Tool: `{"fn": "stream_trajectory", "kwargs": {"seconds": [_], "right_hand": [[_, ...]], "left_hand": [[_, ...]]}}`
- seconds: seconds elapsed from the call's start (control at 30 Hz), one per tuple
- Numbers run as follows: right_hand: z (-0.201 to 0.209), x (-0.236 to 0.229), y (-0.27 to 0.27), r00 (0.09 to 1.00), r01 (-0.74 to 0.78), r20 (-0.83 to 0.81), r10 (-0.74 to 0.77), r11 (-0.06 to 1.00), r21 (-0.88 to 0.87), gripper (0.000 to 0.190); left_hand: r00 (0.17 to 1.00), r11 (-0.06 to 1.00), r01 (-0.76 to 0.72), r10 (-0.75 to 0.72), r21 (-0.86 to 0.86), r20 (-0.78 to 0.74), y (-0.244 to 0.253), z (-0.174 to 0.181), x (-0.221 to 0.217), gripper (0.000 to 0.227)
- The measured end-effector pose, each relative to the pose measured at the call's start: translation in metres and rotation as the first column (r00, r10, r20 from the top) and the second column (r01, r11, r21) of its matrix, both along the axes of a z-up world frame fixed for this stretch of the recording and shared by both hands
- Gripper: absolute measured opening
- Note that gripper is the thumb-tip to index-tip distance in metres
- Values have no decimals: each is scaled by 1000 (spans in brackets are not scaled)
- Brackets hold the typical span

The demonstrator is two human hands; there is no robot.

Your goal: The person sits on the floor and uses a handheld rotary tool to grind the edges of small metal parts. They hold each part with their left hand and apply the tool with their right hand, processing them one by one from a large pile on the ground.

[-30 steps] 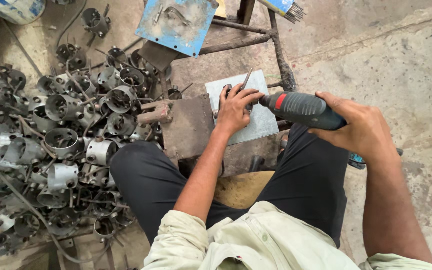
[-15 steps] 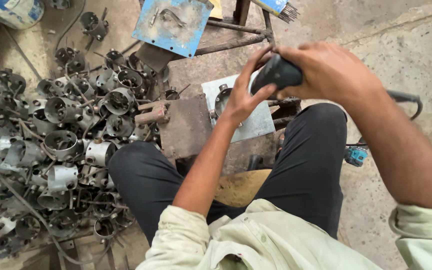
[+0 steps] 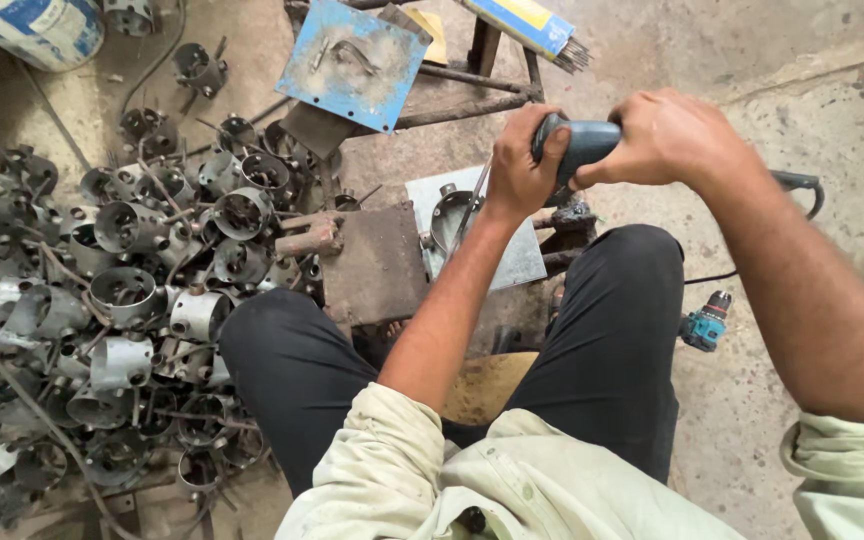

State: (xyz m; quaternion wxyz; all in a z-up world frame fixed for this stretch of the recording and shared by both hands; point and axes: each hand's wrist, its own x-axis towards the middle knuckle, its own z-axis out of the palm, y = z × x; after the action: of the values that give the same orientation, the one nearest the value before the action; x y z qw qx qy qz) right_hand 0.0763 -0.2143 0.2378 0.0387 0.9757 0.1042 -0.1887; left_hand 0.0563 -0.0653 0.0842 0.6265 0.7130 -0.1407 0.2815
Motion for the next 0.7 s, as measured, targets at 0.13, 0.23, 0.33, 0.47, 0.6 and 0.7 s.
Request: {"fn": "stream_trajectory", "kwargs": {"seconds": [0.13, 0.23, 0.33, 0.47, 0.6, 0.7], "right_hand": [[-6, 0, -2, 998, -28, 60, 26, 999, 33, 81], [-9, 0, 2, 993, -59, 101, 56, 998, 30, 81], [-10, 4, 5, 993, -88, 76, 87, 996, 11, 80], [-13, 19, 6, 990, 39, -139, -35, 999, 25, 78], [-10, 18, 10, 996, -4, -88, 6, 1000, 19, 82], [-9, 13, 16, 998, -51, -43, 53, 998, 41, 81]], "left_hand": [[1000, 1000, -6, 6, -15, 7, 2, -2, 1, 41], [1000, 1000, -8, 8, -19, -5, 5, -2, 1, 42], [1000, 999, 11, -11, -38, -6, 8, 0, 0, 41], [1000, 1000, -5, 4, -31, -5, 8, 0, 0, 40], [1000, 1000, 9, -9, -26, 1, 10, -2, 5, 44], [993, 998, 62, -63, -16, -97, 13, -12, 8, 48]]}}
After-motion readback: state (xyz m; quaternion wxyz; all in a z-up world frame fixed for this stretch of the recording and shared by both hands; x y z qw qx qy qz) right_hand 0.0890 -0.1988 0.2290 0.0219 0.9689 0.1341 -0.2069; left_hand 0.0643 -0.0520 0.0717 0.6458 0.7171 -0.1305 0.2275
